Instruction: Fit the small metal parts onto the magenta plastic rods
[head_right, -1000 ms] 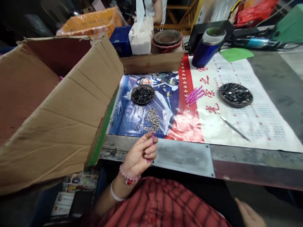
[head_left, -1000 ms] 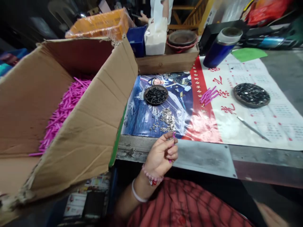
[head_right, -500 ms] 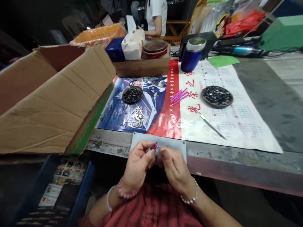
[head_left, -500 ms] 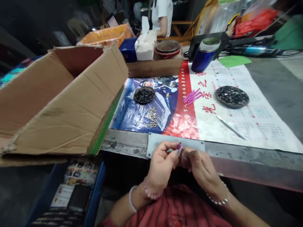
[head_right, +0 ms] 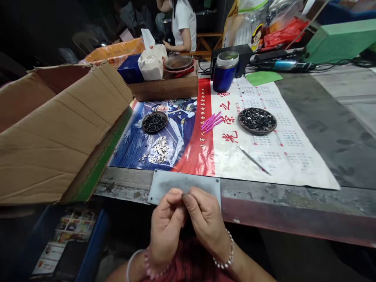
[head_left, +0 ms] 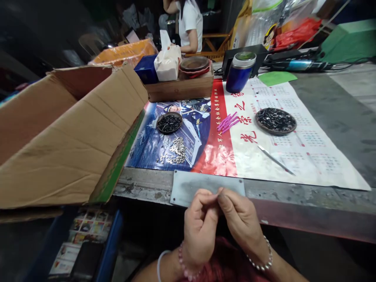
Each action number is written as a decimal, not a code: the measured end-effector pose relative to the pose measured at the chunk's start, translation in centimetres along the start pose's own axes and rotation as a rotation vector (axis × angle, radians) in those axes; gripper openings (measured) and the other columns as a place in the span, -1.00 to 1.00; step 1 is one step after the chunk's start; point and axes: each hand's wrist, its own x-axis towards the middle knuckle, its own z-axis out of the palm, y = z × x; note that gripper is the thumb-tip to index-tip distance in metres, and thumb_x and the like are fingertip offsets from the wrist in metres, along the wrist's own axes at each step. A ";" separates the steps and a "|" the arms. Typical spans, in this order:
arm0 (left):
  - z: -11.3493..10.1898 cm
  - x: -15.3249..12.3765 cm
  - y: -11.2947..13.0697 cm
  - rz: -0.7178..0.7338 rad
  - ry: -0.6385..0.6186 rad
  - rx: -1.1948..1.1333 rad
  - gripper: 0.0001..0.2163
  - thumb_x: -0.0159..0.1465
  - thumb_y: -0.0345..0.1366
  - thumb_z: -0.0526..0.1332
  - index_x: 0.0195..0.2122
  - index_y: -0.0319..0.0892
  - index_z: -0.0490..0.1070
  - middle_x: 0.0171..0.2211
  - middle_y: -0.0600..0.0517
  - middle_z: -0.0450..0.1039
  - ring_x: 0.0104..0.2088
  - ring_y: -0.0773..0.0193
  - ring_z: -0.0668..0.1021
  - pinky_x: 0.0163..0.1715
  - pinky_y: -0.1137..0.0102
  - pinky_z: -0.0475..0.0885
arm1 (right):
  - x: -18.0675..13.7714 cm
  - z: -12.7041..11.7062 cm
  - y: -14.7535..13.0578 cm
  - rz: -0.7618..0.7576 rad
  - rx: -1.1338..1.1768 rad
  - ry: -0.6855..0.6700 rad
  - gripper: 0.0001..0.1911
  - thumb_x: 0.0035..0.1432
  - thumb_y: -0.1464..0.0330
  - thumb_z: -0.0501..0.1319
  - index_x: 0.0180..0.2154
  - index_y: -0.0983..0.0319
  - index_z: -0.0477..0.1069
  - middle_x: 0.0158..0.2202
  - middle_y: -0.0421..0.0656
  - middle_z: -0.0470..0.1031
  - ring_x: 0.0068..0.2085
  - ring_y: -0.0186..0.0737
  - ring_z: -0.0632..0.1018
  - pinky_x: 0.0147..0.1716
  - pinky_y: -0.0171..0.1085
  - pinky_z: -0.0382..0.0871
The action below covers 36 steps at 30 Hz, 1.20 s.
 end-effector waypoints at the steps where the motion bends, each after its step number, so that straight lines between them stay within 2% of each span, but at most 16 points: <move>1: 0.0 0.0 0.0 0.008 0.015 0.006 -0.90 0.42 -0.32 0.23 -0.18 -0.04 0.56 -0.24 0.04 0.42 -0.23 0.29 0.52 -0.19 0.44 0.45 | 0.0 0.1 -0.1 -0.022 -0.040 0.004 -0.60 0.44 0.31 0.11 -0.50 0.22 0.30 -0.56 -0.29 0.26 -0.55 -0.39 0.33 -0.56 -0.40 0.22; 4: -0.2 0.4 0.0 0.046 0.058 0.033 -0.89 0.42 -0.35 0.23 -0.18 -0.07 0.56 -0.24 0.04 0.44 -0.23 0.31 0.53 -0.19 0.47 0.46 | 0.0 0.3 -0.3 -0.073 -0.125 0.001 -0.73 0.40 0.41 0.14 -0.42 0.22 0.38 -0.48 -0.24 0.36 -0.47 -0.36 0.42 -0.48 -0.40 0.31; 7: -0.3 0.6 0.0 0.125 0.051 0.052 -0.87 0.42 -0.39 0.22 -0.13 -0.06 0.55 -0.22 0.05 0.44 -0.22 0.33 0.54 -0.17 0.50 0.47 | -0.1 0.4 -0.6 -0.046 -0.118 -0.014 -0.79 0.39 0.42 0.15 -0.37 0.21 0.38 -0.41 -0.21 0.42 -0.41 -0.33 0.48 -0.41 -0.40 0.37; 12: -0.3 0.1 -0.2 0.108 0.004 0.063 -0.85 0.44 -0.40 0.18 -0.11 -0.04 0.53 -0.24 0.08 0.38 -0.25 0.36 0.51 -0.21 0.53 0.47 | -0.1 0.0 -0.6 0.006 -0.067 -0.058 -0.60 0.47 0.33 0.03 -0.49 0.20 0.23 -0.54 -0.27 0.24 -0.53 -0.37 0.33 -0.56 -0.39 0.23; 14: -0.2 -0.2 -0.2 0.097 0.002 0.059 -0.85 0.44 -0.39 0.17 -0.13 -0.05 0.53 -0.26 0.08 0.37 -0.26 0.37 0.50 -0.21 0.53 0.47 | -0.2 -0.1 -0.5 -0.018 -0.111 -0.056 -0.59 0.47 0.36 0.03 -0.50 0.20 0.22 -0.55 -0.28 0.21 -0.54 -0.38 0.30 -0.57 -0.39 0.19; 18: -0.3 -0.5 -0.3 0.104 0.034 0.059 -0.87 0.43 -0.40 0.19 -0.14 -0.07 0.53 -0.25 0.08 0.42 -0.24 0.38 0.52 -0.17 0.55 0.46 | -0.5 -0.1 -0.4 -0.102 -0.228 -0.038 -0.77 0.41 0.44 0.11 -0.37 0.20 0.33 -0.44 -0.25 0.34 -0.45 -0.37 0.41 -0.46 -0.41 0.32; 22: -0.4 -0.6 -0.4 0.111 0.077 0.059 -0.86 0.42 -0.41 0.21 -0.13 -0.05 0.54 -0.22 0.08 0.45 -0.21 0.38 0.56 -0.14 0.56 0.47 | -0.8 -0.1 -0.8 -0.190 -0.355 -0.016 -0.93 0.40 0.43 0.15 -0.21 0.23 0.38 -0.32 -0.17 0.43 -0.32 -0.32 0.51 -0.30 -0.40 0.45; 28: -0.2 -0.8 -0.2 0.146 0.079 0.052 -0.86 0.42 -0.41 0.21 -0.13 -0.07 0.54 -0.23 0.08 0.44 -0.21 0.39 0.54 -0.13 0.57 0.47 | -1.6 0.2 -1.5 -0.263 -0.493 0.084 -0.91 0.40 0.47 0.15 -0.16 0.23 0.43 -0.24 -0.12 0.49 -0.22 -0.30 0.57 -0.19 -0.40 0.52; 31: 0.0 -1.0 -0.4 0.135 0.062 0.009 -0.84 0.43 -0.42 0.20 -0.11 -0.03 0.53 -0.22 0.09 0.43 -0.21 0.40 0.53 -0.12 0.57 0.46 | -2.1 0.5 -1.5 -0.228 -0.459 0.129 -0.90 0.37 0.50 0.19 -0.16 0.23 0.46 -0.24 -0.13 0.52 -0.22 -0.31 0.58 -0.17 -0.41 0.53; 36: 0.0 -1.4 -1.1 0.084 0.051 -0.051 -0.86 0.43 -0.42 0.20 -0.14 -0.05 0.51 -0.24 0.09 0.40 -0.23 0.40 0.50 -0.18 0.56 0.46 | -2.4 0.6 -0.9 -0.167 -0.395 0.127 -0.85 0.36 0.52 0.19 -0.12 0.20 0.49 -0.19 -0.14 0.60 -0.16 -0.32 0.63 -0.09 -0.43 0.53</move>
